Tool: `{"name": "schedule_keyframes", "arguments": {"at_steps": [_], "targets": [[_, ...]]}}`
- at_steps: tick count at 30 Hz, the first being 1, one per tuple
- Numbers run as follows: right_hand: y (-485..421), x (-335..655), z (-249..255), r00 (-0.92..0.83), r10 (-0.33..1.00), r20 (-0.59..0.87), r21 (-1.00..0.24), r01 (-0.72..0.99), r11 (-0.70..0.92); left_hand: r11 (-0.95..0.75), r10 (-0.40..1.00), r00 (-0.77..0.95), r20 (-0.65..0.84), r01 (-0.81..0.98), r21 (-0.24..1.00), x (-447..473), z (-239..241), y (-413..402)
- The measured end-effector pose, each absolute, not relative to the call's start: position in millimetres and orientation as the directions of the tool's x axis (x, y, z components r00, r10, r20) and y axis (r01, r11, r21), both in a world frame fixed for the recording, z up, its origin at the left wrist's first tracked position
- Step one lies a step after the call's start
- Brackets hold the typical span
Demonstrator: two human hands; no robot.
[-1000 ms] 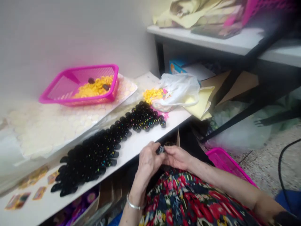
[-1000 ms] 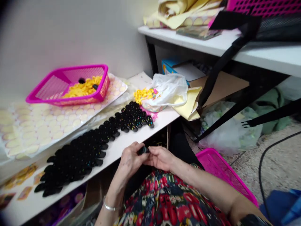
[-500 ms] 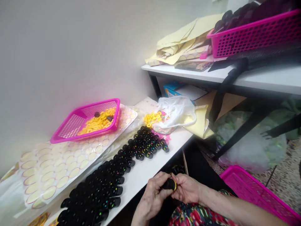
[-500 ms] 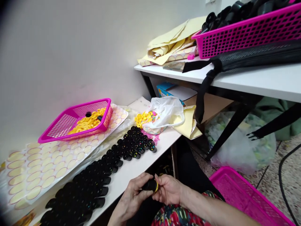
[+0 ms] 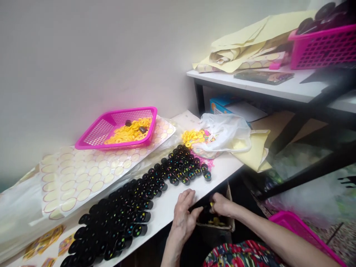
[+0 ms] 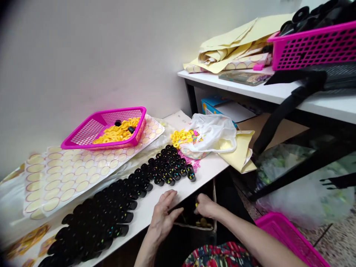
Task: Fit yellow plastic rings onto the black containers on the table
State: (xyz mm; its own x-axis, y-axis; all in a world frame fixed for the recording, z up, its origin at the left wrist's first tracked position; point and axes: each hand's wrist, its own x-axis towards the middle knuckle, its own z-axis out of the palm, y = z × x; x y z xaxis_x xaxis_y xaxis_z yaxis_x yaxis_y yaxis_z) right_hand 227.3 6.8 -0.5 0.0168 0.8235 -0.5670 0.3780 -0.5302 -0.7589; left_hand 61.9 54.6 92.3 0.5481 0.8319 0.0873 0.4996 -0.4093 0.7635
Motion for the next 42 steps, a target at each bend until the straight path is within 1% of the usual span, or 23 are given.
{"name": "schedule_keyframes", "arguments": {"at_steps": [1,2,5,8,10,11,12,13,14,15,16,17,18,19,21,23,25,27,30,33,37,39,42], "targets": [[13.4,223.4,-1.6,0.042,0.823,-0.567,-0.677,0.545,-0.494,-0.431,0.841,0.526,0.13,0.504,0.748,61.6,93.8,62.1],[19.2,218.6,-2.2,0.039,0.822,-0.569,-0.616,0.642,-0.457,-0.464,0.84,0.513,0.178,0.507,0.727,61.9,96.5,70.8],[27.9,206.1,-0.1,-0.007,0.806,-0.592,-0.561,0.722,-0.406,-0.573,0.801,0.514,0.305,0.514,0.638,66.1,109.7,102.1],[22.8,212.0,15.3,-0.055,0.798,-0.6,-0.541,0.764,-0.353,-0.618,0.78,0.52,0.348,0.557,0.554,72.9,124.6,135.3],[18.0,230.9,38.7,-0.161,0.791,-0.591,-0.608,0.733,-0.304,-0.621,0.781,0.52,0.345,0.593,0.513,78.5,132.7,155.0],[17.9,244.0,54.2,-0.295,0.774,-0.561,-0.697,0.673,-0.249,-0.62,0.783,0.523,0.337,0.607,0.497,81.9,136.0,163.7],[20.7,258.7,71.3,-0.421,0.726,-0.544,-0.791,0.547,-0.275,-0.617,0.785,0.528,0.324,0.62,0.485,86.0,138.8,171.5],[26.9,274.4,88.8,-0.485,0.714,-0.504,-0.851,0.419,-0.316,-0.61,0.79,0.532,0.305,0.632,0.477,91.0,141.3,178.4],[37.0,290.2,105.4,-0.468,0.773,-0.43,-0.897,0.32,-0.305,-0.599,0.797,0.535,0.28,0.644,0.476,96.8,143.3,184.4],[50.6,305.5,120.1,-0.352,0.873,-0.337,-0.925,0.296,-0.237,-0.584,0.806,0.538,0.247,0.657,0.476,103.5,145.0,189.7],[67.4,319.6,131.9,-0.173,0.96,-0.218,-0.922,0.358,-0.145,-0.566,0.817,0.535,0.214,0.673,0.476,110.9,146.3,194.2],[86.2,332.0,140.4,-0.005,0.996,-0.088,-0.872,0.484,-0.074,-0.553,0.823,0.537,0.184,0.687,0.471,118.8,147.3,198.3],[106.2,342.3,145.4,0.166,0.985,0.039,-0.77,0.633,-0.076,-0.546,0.827,0.539,0.161,0.7,0.46,127.0,147.9,202.1],[126.2,350.4,147.5,0.263,0.959,0.108,-0.643,0.754,-0.134,-0.544,0.829,0.539,0.151,0.714,0.44,135.1,148.1,205.8],[162.3,359.8,144.8,0.333,0.934,0.129,-0.386,0.884,-0.262,-0.553,0.829,0.537,0.157,0.746,0.372,150.0,147.3,214.0],[189.2,362.3,137.5,0.354,0.929,0.104,-0.296,0.903,-0.311,-0.567,0.824,0.539,0.177,0.774,0.281,162.2,145.3,223.5],[205.5,361.8,130.0,0.344,0.936,0.068,-0.276,0.909,-0.314,-0.586,0.81,0.559,0.175,0.782,0.214,171.5,142.7,233.6],[212.6,361.7,124.4,0.315,0.948,0.037,-0.25,0.922,-0.296,-0.607,0.795,0.594,0.126,0.773,0.187,178.5,140.5,242.7],[211.7,364.9,120.7,0.265,0.964,0.005,-0.216,0.942,-0.258,-0.628,0.774,0.632,0.04,0.758,0.18,185.5,139.5,251.6],[205.3,369.5,119.5,0.213,0.977,-0.011,-0.191,0.959,-0.211,-0.643,0.763,0.64,0.094,0.736,0.211,184.8,143.3,253.8],[199.3,372.7,116.1,0.152,0.988,-0.034,-0.165,0.974,-0.156,-0.638,0.768,0.597,0.233,0.682,0.358,166.7,155.0,241.1],[198.2,373.3,114.5,0.137,0.989,-0.052,-0.155,0.977,-0.143,-0.59,0.806,0.514,0.293,0.673,0.446,151.7,158.7,224.4],[196.4,374.6,114.4,0.095,0.994,-0.051,-0.118,0.988,-0.101,-0.501,0.865,0.373,0.336,0.67,0.548,126.2,151.3,185.5]]}}
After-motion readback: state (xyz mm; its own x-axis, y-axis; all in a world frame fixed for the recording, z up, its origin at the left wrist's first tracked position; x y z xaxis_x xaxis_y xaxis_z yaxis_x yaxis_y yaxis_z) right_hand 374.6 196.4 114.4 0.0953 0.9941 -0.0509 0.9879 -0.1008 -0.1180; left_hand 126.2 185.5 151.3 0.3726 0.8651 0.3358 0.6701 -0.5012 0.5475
